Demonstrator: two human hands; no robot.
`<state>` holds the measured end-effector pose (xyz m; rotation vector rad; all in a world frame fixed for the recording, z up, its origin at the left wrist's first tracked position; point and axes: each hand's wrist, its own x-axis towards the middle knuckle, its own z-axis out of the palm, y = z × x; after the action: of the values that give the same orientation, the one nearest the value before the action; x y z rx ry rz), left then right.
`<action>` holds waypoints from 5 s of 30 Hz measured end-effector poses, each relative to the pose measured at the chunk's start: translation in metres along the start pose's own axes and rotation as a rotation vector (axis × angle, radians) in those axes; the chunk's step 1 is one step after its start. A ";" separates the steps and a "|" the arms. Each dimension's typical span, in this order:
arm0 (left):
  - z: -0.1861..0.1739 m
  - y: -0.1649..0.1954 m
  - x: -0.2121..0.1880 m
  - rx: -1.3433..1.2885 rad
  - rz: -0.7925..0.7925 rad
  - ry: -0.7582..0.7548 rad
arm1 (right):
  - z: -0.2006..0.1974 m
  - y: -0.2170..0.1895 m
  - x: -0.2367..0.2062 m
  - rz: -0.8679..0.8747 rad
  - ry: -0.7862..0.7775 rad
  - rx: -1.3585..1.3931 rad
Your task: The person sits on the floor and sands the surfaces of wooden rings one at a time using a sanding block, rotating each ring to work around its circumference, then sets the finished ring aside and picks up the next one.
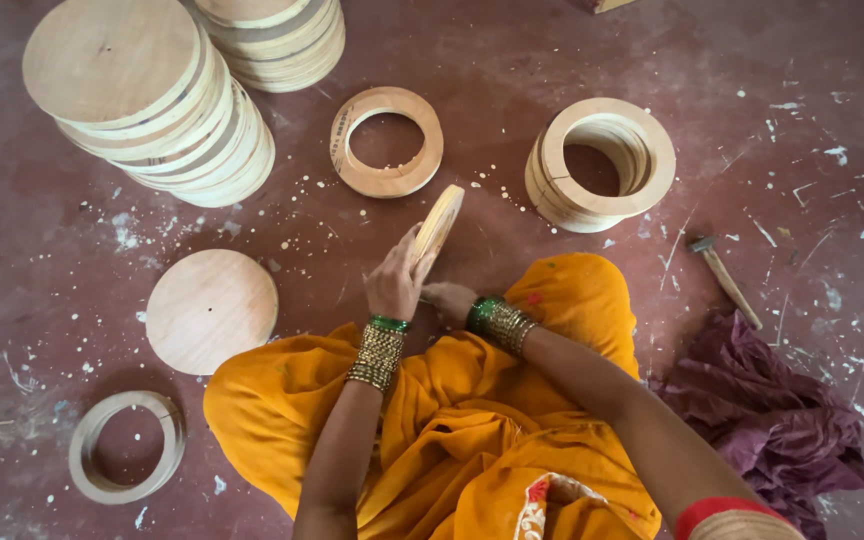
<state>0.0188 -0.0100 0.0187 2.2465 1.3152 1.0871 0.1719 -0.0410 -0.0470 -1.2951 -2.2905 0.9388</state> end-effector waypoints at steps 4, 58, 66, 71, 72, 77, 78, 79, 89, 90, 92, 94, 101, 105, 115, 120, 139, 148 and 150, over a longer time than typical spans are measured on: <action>0.001 -0.004 0.006 -0.035 0.046 0.057 | -0.015 -0.005 0.008 0.268 -0.054 -0.540; -0.051 -0.020 0.018 0.026 0.020 0.062 | -0.070 0.025 -0.024 0.018 0.045 1.130; -0.045 -0.026 0.016 0.012 -0.121 0.086 | -0.077 0.020 -0.029 -0.025 0.013 1.047; -0.029 -0.043 0.010 0.045 -0.161 0.124 | -0.070 0.012 -0.027 0.016 0.060 1.072; -0.026 -0.048 0.010 0.029 -0.154 0.132 | -0.069 0.009 -0.027 0.006 0.087 1.065; -0.015 -0.067 0.007 0.041 -0.196 0.087 | -0.073 -0.018 -0.025 0.029 0.305 1.053; -0.014 -0.068 0.006 0.052 -0.204 0.078 | -0.079 -0.023 -0.028 0.036 0.344 1.086; -0.014 -0.069 0.005 0.064 -0.214 0.069 | -0.087 -0.027 -0.031 0.043 0.381 1.119; -0.013 -0.061 0.005 0.041 -0.163 0.034 | -0.197 -0.001 -0.101 -0.007 0.827 -0.230; -0.012 -0.061 0.004 0.039 -0.171 0.028 | -0.204 0.008 -0.103 0.028 0.822 -0.381; -0.010 -0.062 0.003 0.033 -0.187 0.020 | -0.218 0.027 -0.110 0.073 0.800 -0.563; -0.006 -0.063 0.002 0.020 -0.173 0.022 | -0.227 0.046 -0.118 0.098 0.770 -0.618; 0.000 -0.070 -0.003 0.037 -0.193 -0.007 | -0.219 0.097 -0.139 0.279 0.661 -0.471; -0.002 -0.069 -0.005 0.020 -0.210 -0.029 | -0.217 0.112 -0.153 0.262 0.650 -0.447; -0.001 -0.063 -0.003 0.026 -0.185 -0.076 | -0.217 0.129 -0.162 0.294 0.785 -0.216; -0.001 -0.064 -0.003 0.026 -0.179 -0.079 | -0.218 0.125 -0.159 0.375 0.679 -0.270; 0.001 -0.061 -0.003 0.025 -0.189 -0.129 | -0.214 0.118 -0.156 0.178 0.842 -0.456; -0.007 -0.035 0.001 -0.018 -0.072 -0.034 | -0.227 0.050 -0.148 0.139 0.769 -0.396; -0.012 -0.022 0.004 -0.005 0.024 0.009 | -0.227 0.027 -0.141 0.005 0.728 -0.445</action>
<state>-0.0017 0.0040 0.0155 2.2618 1.2913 1.1088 0.3941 -0.0657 0.1011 -1.4858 -1.9349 -0.0880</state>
